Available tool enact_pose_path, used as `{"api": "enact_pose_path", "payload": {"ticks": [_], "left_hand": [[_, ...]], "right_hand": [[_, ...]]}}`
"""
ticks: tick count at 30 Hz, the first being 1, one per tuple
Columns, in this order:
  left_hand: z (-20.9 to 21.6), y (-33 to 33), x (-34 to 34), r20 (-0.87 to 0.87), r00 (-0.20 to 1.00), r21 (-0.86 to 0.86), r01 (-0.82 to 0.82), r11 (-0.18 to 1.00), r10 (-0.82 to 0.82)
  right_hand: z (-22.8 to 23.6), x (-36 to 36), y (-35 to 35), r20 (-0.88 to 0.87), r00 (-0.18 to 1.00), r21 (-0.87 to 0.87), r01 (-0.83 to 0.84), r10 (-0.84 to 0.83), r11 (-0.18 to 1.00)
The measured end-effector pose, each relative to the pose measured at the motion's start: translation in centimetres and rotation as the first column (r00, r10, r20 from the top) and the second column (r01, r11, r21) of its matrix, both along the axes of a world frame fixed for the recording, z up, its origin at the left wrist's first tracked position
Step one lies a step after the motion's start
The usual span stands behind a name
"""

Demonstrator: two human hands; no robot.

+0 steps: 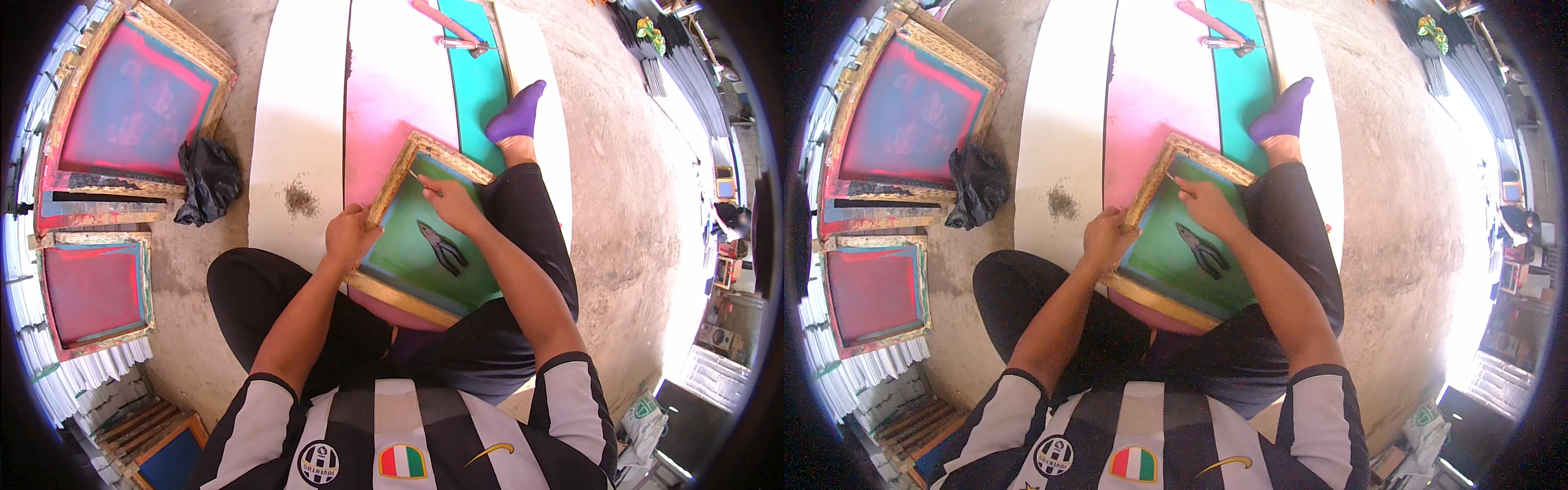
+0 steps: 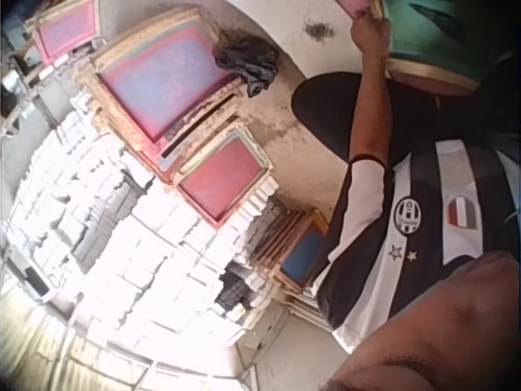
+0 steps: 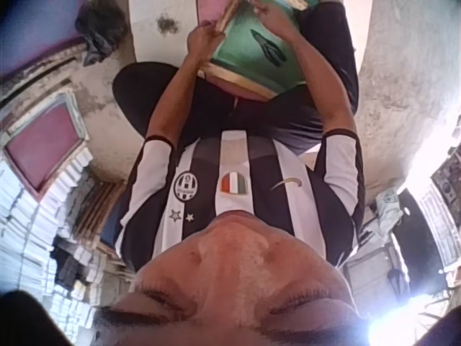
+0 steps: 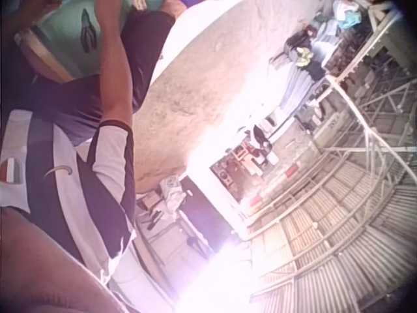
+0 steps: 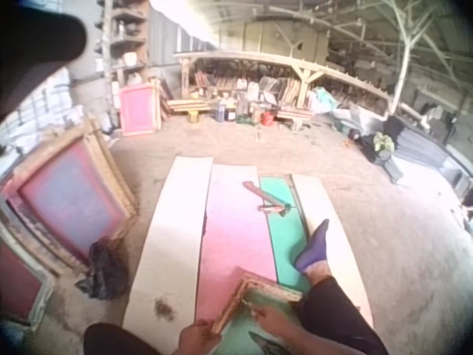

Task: The person sits on the floor and uses a small metal tool to scrape or adjust the edge of a green screen printing frame. They repeatedly work along the frame's border, occasionally repositioning the frame and tool.

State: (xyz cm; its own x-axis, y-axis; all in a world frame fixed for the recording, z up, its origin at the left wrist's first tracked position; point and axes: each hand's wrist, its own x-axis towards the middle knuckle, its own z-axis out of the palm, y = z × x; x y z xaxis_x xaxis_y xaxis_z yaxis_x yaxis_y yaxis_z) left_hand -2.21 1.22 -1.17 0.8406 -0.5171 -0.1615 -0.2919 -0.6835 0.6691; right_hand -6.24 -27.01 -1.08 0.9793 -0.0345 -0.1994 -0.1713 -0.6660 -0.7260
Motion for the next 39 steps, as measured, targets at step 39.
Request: {"api": "enact_pose_path", "payload": {"ticks": [39], "left_hand": [[0.7,0.3,-0.1,0.062,0.997,0.016,-0.036,0.999,0.035]], "right_hand": [[2.3,-0.4,2.7,-0.078,0.994,-0.104,0.066,-0.074,0.992]]}}
